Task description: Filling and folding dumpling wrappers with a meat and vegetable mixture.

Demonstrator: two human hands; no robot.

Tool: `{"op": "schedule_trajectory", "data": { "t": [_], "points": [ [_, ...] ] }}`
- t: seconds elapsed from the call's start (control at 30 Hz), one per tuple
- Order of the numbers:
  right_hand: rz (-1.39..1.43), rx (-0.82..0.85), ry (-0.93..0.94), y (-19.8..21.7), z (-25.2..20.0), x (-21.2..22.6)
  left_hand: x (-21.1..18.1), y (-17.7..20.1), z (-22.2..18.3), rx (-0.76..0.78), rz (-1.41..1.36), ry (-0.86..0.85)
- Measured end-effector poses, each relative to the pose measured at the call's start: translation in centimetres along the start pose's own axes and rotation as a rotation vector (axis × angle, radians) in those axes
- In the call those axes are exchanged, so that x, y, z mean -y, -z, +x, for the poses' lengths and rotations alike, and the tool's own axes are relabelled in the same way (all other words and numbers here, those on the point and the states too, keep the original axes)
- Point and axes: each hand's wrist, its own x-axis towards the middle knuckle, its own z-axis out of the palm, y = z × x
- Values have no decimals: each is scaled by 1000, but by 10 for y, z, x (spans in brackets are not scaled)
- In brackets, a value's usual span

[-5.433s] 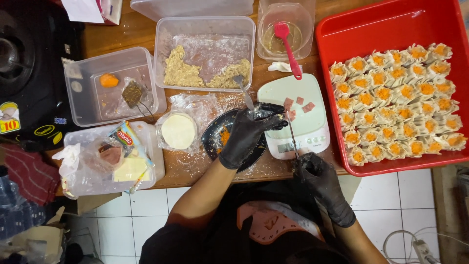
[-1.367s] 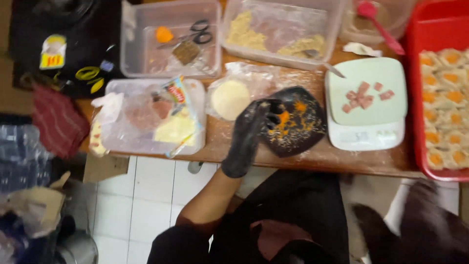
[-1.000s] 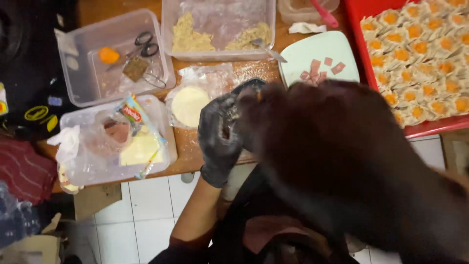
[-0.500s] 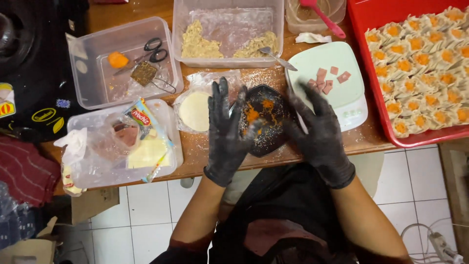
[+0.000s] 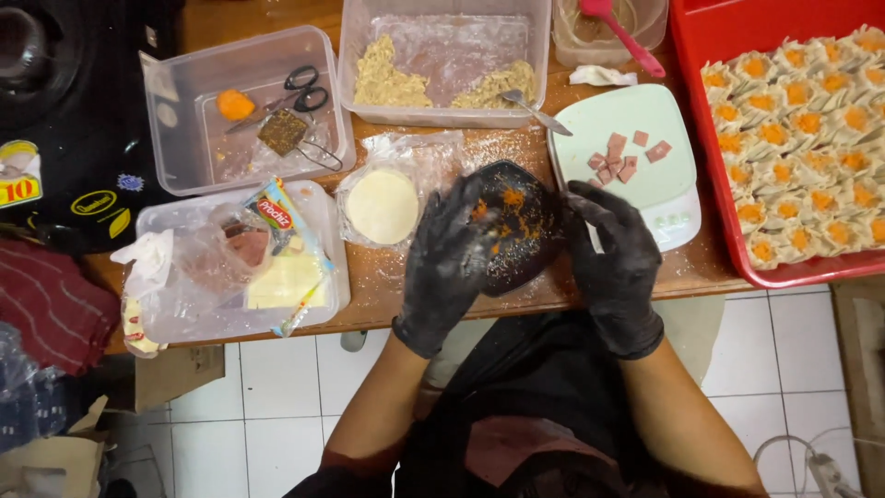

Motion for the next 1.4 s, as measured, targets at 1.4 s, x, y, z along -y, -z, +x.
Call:
{"op": "schedule_trajectory", "data": {
  "t": [1.4],
  "points": [
    [-90, 821, 68, 49, 84, -51, 11, -2, 58, -104, -143, 32]
  ]
}}
